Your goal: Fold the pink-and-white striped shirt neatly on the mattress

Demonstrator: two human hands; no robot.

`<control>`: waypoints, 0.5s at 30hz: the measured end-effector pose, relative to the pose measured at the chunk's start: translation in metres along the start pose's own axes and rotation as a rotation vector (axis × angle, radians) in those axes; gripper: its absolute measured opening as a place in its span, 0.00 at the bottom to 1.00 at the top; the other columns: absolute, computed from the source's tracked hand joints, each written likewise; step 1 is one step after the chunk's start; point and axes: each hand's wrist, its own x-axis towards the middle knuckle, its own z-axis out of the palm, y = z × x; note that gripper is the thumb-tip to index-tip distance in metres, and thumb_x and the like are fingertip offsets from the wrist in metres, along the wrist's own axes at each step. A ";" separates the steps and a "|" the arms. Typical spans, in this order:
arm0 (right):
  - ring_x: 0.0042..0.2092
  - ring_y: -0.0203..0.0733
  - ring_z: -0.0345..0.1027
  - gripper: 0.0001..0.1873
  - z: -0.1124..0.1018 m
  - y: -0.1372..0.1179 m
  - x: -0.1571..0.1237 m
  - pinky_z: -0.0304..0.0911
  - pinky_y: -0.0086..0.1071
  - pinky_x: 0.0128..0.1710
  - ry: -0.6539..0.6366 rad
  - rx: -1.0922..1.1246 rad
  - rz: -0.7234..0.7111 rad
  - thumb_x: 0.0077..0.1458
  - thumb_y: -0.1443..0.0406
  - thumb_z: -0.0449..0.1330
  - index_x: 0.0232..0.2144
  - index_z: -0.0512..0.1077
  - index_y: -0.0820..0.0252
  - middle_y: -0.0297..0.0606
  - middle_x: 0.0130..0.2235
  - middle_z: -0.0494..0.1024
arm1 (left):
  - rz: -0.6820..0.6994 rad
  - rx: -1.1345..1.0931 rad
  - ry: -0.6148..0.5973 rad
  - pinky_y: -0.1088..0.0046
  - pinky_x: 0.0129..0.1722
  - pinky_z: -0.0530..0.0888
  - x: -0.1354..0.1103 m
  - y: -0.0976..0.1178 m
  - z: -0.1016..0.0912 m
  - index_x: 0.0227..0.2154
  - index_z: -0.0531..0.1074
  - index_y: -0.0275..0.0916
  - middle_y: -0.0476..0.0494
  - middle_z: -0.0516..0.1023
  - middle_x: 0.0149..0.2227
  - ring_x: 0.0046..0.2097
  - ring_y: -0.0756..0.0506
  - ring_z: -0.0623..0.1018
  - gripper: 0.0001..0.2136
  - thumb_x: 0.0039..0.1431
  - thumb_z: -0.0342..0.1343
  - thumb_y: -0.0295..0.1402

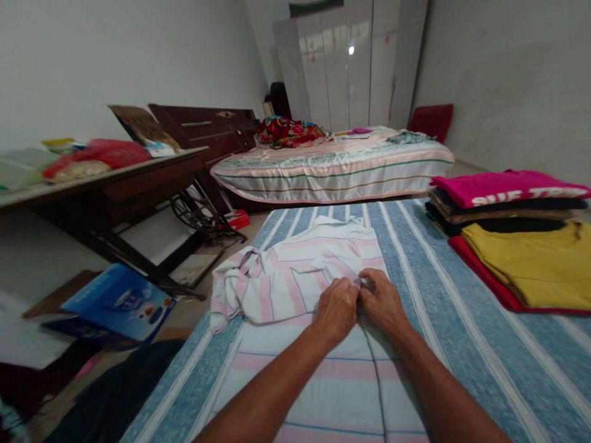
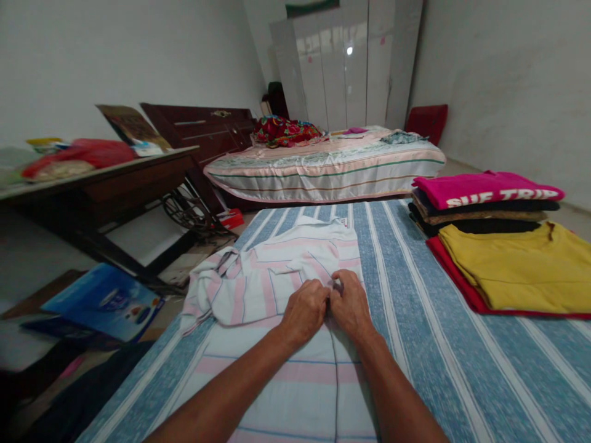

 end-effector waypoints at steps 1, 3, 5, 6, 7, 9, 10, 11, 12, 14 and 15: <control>0.45 0.43 0.66 0.15 0.000 0.000 0.000 0.61 0.37 0.48 -0.012 -0.008 -0.021 0.44 0.72 0.49 0.33 0.72 0.60 0.42 0.41 0.73 | 0.006 -0.001 0.009 0.68 0.42 0.69 -0.001 0.000 0.001 0.37 0.69 0.36 0.42 0.71 0.36 0.40 0.44 0.69 0.10 0.60 0.43 0.25; 0.46 0.44 0.65 0.14 0.002 0.001 -0.001 0.60 0.37 0.49 -0.048 -0.050 -0.051 0.49 0.70 0.48 0.32 0.73 0.60 0.44 0.41 0.72 | 0.027 -0.012 0.030 0.68 0.42 0.69 -0.002 -0.001 0.002 0.38 0.69 0.35 0.42 0.71 0.36 0.40 0.44 0.69 0.10 0.60 0.44 0.26; 0.48 0.46 0.65 0.14 0.003 0.002 -0.001 0.58 0.38 0.51 -0.077 -0.103 -0.055 0.51 0.69 0.48 0.30 0.74 0.62 0.47 0.44 0.71 | 0.059 -0.032 0.050 0.68 0.42 0.69 -0.005 -0.004 0.002 0.38 0.68 0.36 0.42 0.71 0.36 0.40 0.45 0.69 0.09 0.60 0.44 0.26; 0.49 0.46 0.64 0.14 0.004 0.003 -0.002 0.57 0.38 0.52 -0.083 -0.124 -0.048 0.52 0.68 0.49 0.30 0.75 0.63 0.48 0.45 0.71 | 0.077 -0.040 0.062 0.68 0.42 0.69 -0.007 -0.007 0.002 0.37 0.68 0.36 0.43 0.71 0.36 0.40 0.45 0.69 0.09 0.60 0.44 0.26; 0.49 0.47 0.64 0.13 0.005 0.004 -0.002 0.57 0.38 0.52 -0.088 -0.139 -0.043 0.52 0.67 0.49 0.30 0.75 0.63 0.49 0.45 0.71 | 0.091 -0.043 0.073 0.69 0.42 0.69 -0.010 -0.010 0.001 0.37 0.68 0.37 0.43 0.71 0.36 0.40 0.45 0.69 0.08 0.60 0.44 0.26; 0.49 0.47 0.65 0.13 0.005 0.004 -0.002 0.57 0.39 0.52 -0.100 -0.157 -0.042 0.53 0.65 0.51 0.30 0.75 0.63 0.49 0.45 0.71 | 0.101 -0.021 0.083 0.69 0.42 0.69 -0.020 -0.019 -0.003 0.36 0.68 0.37 0.44 0.71 0.36 0.40 0.45 0.68 0.07 0.59 0.44 0.26; 0.48 0.47 0.65 0.12 0.005 0.004 -0.001 0.57 0.38 0.52 -0.107 -0.163 -0.045 0.53 0.65 0.52 0.30 0.75 0.63 0.49 0.45 0.71 | 0.094 0.006 0.083 0.68 0.42 0.69 -0.026 -0.024 -0.005 0.35 0.67 0.38 0.44 0.70 0.36 0.40 0.45 0.68 0.07 0.58 0.45 0.25; 0.48 0.47 0.65 0.12 0.005 0.004 -0.001 0.58 0.38 0.51 -0.116 -0.169 -0.049 0.53 0.64 0.52 0.29 0.74 0.63 0.48 0.45 0.71 | 0.080 0.040 0.078 0.67 0.42 0.69 -0.033 -0.031 -0.008 0.35 0.67 0.38 0.44 0.70 0.37 0.40 0.45 0.68 0.08 0.57 0.45 0.24; 0.47 0.46 0.65 0.11 0.005 0.004 -0.001 0.58 0.37 0.50 -0.123 -0.175 -0.052 0.53 0.65 0.52 0.29 0.74 0.62 0.48 0.45 0.71 | 0.059 0.079 0.071 0.66 0.42 0.68 -0.041 -0.038 -0.010 0.36 0.67 0.38 0.43 0.70 0.37 0.41 0.44 0.68 0.08 0.56 0.46 0.23; 0.47 0.45 0.65 0.11 0.004 0.003 -0.001 0.58 0.37 0.49 -0.128 -0.187 -0.053 0.52 0.66 0.52 0.28 0.74 0.62 0.47 0.44 0.71 | 0.008 0.158 0.049 0.65 0.42 0.68 -0.058 -0.054 -0.016 0.37 0.68 0.38 0.42 0.70 0.39 0.41 0.43 0.68 0.09 0.55 0.46 0.22; 0.47 0.45 0.65 0.10 0.004 0.003 -0.001 0.58 0.36 0.49 -0.130 -0.190 -0.052 0.52 0.67 0.52 0.28 0.74 0.62 0.47 0.44 0.71 | -0.026 0.198 0.033 0.64 0.42 0.68 -0.065 -0.062 -0.019 0.37 0.68 0.38 0.41 0.70 0.39 0.42 0.43 0.68 0.10 0.56 0.45 0.22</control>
